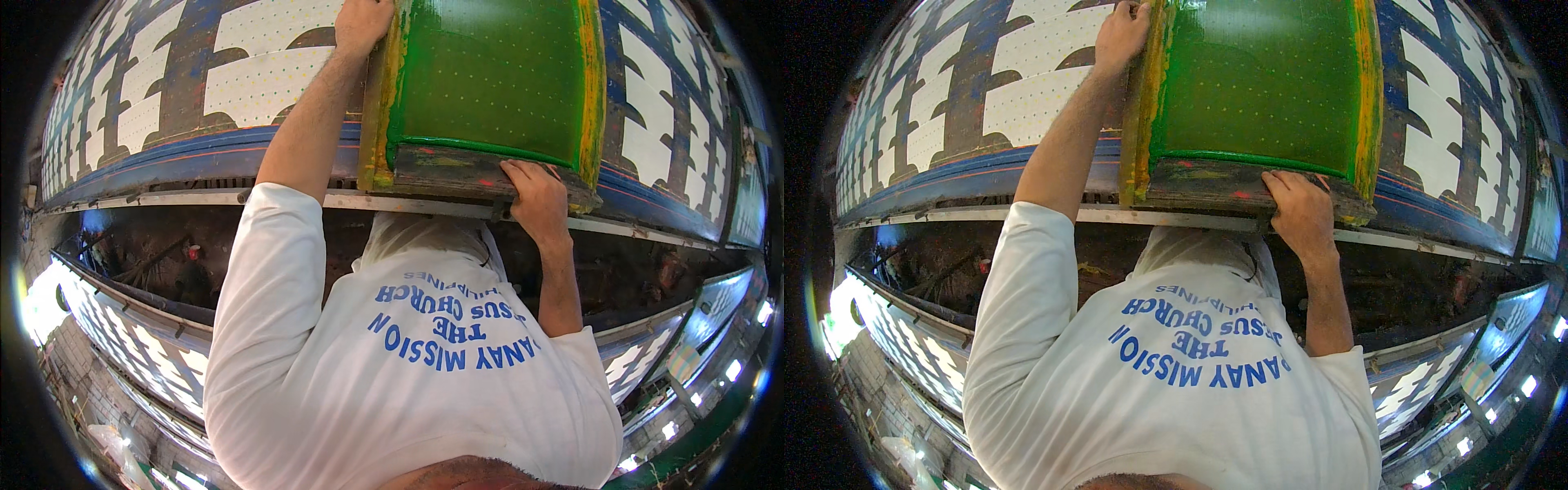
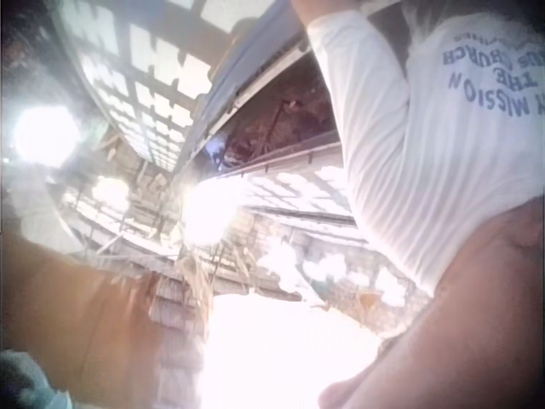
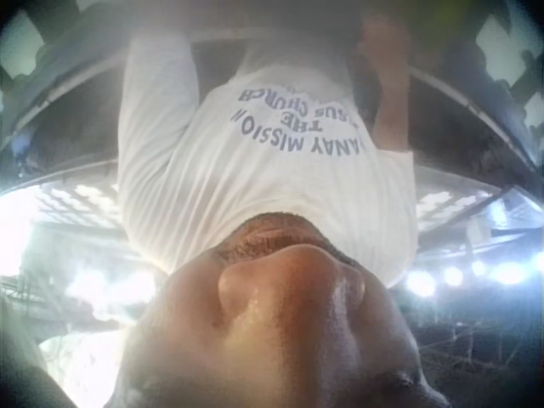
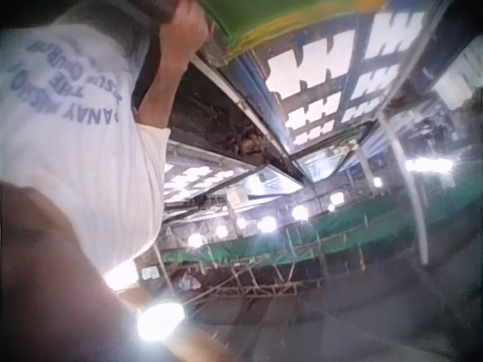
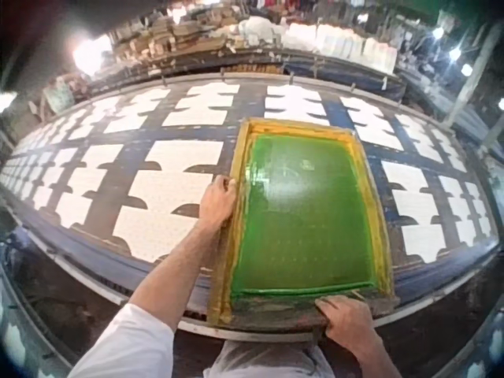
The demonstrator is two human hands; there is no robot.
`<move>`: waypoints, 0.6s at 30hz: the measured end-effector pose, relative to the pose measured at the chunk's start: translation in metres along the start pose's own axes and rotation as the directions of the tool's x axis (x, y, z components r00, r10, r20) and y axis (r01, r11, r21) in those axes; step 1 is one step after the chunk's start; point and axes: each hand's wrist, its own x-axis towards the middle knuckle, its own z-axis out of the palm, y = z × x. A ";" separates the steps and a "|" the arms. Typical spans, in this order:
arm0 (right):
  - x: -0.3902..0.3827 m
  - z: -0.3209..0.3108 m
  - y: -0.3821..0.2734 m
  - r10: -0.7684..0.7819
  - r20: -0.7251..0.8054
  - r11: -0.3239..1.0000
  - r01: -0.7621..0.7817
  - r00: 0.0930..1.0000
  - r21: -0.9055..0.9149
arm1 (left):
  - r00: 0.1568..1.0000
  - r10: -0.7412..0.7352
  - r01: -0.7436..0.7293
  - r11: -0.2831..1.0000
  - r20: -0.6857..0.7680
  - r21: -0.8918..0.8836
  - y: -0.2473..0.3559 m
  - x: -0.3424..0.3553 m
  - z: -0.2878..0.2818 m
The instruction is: The person uses a squeegee to spread green ink across a screen printing frame held against a patterned surface. They repeatedly pull the squeegee across the screen to ensure even ink coverage.
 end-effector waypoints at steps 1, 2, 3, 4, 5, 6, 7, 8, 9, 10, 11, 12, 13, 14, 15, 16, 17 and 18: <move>-0.001 0.000 -0.001 0.004 0.003 1.000 -0.003 1.000 -0.017 | 1.000 -0.014 0.014 1.000 0.013 0.003 0.002 -0.001 -0.001; -0.001 -0.001 -0.002 -0.010 -0.030 1.000 0.010 0.999 -0.012 | 0.999 -0.027 0.027 1.000 0.023 0.007 0.004 0.000 -0.002; -0.002 -0.005 -0.002 -0.013 -0.031 1.000 0.012 0.999 -0.015 | 0.999 -0.040 0.039 0.999 0.029 0.007 0.007 -0.001 -0.003; -0.003 -0.008 -0.004 -0.002 -0.043 1.000 0.001 0.999 -0.018 | 0.998 -0.053 0.053 0.999 0.036 0.010 0.008 -0.002 -0.004; -0.003 -0.012 -0.006 0.003 -0.033 1.000 -0.003 0.999 -0.006 | 0.997 -0.067 0.066 0.998 0.045 0.015 0.009 -0.003 -0.004; -0.004 -0.015 -0.008 0.021 -0.034 1.000 -0.021 0.999 0.003 | 0.998 -0.056 0.056 0.998 0.040 0.012 0.009 -0.003 -0.005; -0.004 -0.017 -0.009 0.024 -0.044 1.000 -0.023 0.999 0.015 | 0.998 -0.045 0.045 0.999 0.036 0.008 0.009 -0.003 -0.006; -0.003 -0.019 -0.009 0.034 -0.036 0.999 -0.034 0.999 0.010 | 0.999 -0.034 0.034 0.999 0.033 0.004 0.010 -0.004 -0.005; -0.001 -0.019 -0.009 0.028 -0.039 1.000 -0.027 0.999 0.007 | 1.000 -0.018 0.018 1.000 -0.004 0.020 0.009 -0.004 -0.004; 0.001 -0.018 -0.008 0.001 -0.063 1.000 0.000 0.998 0.010 | 0.999 -0.002 0.003 0.999 -0.041 0.038 0.009 -0.005 -0.002; 0.004 -0.016 -0.005 0.033 -0.029 0.999 -0.033 0.999 0.008 | 0.997 0.014 -0.009 0.998 -0.080 0.058 0.009 -0.005 0.000; 0.007 -0.011 -0.003 0.043 -0.017 0.999 -0.043 0.999 0.013 | 0.997 0.026 -0.020 0.997 -0.073 0.076 0.008 -0.005 0.001; 0.011 -0.005 -0.002 0.069 0.010 0.997 -0.069 0.998 0.016 | 0.997 0.036 -0.029 0.995 -0.068 0.098 0.007 -0.004 0.001; 0.011 0.001 -0.002 0.055 -0.013 0.998 -0.055 0.998 0.004 | 0.997 0.045 -0.037 0.992 -0.064 0.122 0.005 -0.003 0.001; 0.011 0.006 -0.003 0.059 -0.024 0.998 -0.059 0.998 -0.013 | 0.996 0.041 -0.032 0.993 -0.078 0.116 0.002 -0.003 0.002; 0.013 0.011 -0.002 0.084 -0.017 0.996 -0.084 0.996 -0.029 | 0.995 0.037 -0.027 0.994 -0.093 0.110 0.000 -0.003 0.005; 0.015 0.015 -0.002 0.072 -0.046 0.997 -0.073 0.996 -0.033 | 0.994 0.035 -0.024 0.995 -0.103 0.102 -0.003 -0.002 0.008; 0.018 0.019 -0.002 0.082 -0.058 0.996 -0.085 0.995 -0.038 | 0.995 0.044 -0.036 0.995 -0.088 0.095 -0.009 -0.001 0.007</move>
